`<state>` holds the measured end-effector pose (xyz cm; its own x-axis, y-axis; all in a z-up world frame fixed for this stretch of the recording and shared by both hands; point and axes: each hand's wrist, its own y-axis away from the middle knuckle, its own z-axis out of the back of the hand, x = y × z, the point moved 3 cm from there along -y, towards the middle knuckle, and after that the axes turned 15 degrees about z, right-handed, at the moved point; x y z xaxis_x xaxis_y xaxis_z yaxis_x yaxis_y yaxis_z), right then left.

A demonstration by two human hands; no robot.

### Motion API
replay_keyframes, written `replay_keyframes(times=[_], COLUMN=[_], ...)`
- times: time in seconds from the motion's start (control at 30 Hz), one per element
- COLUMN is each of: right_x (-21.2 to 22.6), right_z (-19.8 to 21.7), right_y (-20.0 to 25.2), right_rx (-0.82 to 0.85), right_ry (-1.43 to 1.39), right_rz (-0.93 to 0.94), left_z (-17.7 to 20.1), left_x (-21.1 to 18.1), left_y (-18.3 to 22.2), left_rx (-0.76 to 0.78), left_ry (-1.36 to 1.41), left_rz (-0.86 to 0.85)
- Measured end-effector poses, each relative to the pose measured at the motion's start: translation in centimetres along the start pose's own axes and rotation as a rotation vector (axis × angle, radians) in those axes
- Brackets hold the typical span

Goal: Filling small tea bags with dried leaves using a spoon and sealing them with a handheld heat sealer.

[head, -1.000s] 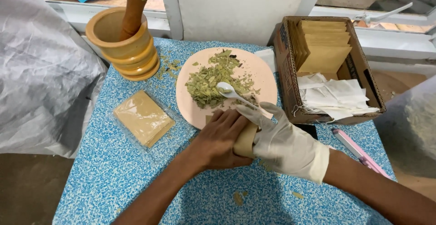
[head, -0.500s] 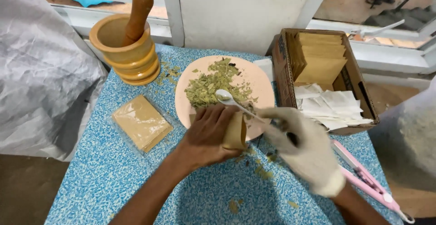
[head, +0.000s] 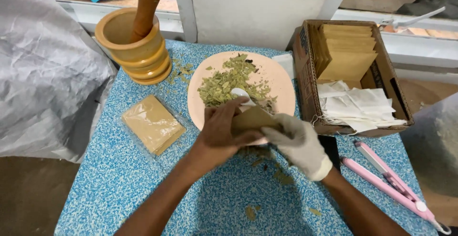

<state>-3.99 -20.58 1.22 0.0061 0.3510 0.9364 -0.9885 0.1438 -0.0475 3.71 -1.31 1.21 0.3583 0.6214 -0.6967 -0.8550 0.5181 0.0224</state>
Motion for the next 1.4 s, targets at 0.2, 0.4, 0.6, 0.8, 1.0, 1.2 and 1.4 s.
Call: replay_keyframes(times=[0.2,0.4,0.6,0.8,1.0,1.2,1.4], right_x=[2.1,1.9,0.6,0.8,0.8,0.4,0.1], right_z=[1.0,1.0,1.2,1.6,1.3,1.6,1.5], right_y=[-0.1,-0.6,-0.7,-0.8,-0.5,-0.9,-1.0], right_rx=[-0.182,-0.138,-0.204,-0.194,-0.119,-0.113,-0.166], right_ry=[-0.302,-0.345,-0.352,-0.315,-0.242,-0.240,-0.250], right_rz=[0.174,-0.081,-0.117,-0.118,-0.116,-0.124,-0.113], left_z=[-0.2,0.2,-0.3,-0.8,-1.3,-1.7,-3.0], left_x=[-0.8,-2.5,-2.4,-1.8,-0.9,-0.7,1.5], left_y=[0.6,0.8,0.3,0.1,0.1,0.4,-0.6], left_rx=[0.023,0.029,0.025,0.060,0.019,0.018,0.055], left_ry=[0.502,0.722,0.735,0.776,0.793,0.825,0.767], left_rz=[0.075,0.044,0.052,0.060,0.092,0.159,0.157])
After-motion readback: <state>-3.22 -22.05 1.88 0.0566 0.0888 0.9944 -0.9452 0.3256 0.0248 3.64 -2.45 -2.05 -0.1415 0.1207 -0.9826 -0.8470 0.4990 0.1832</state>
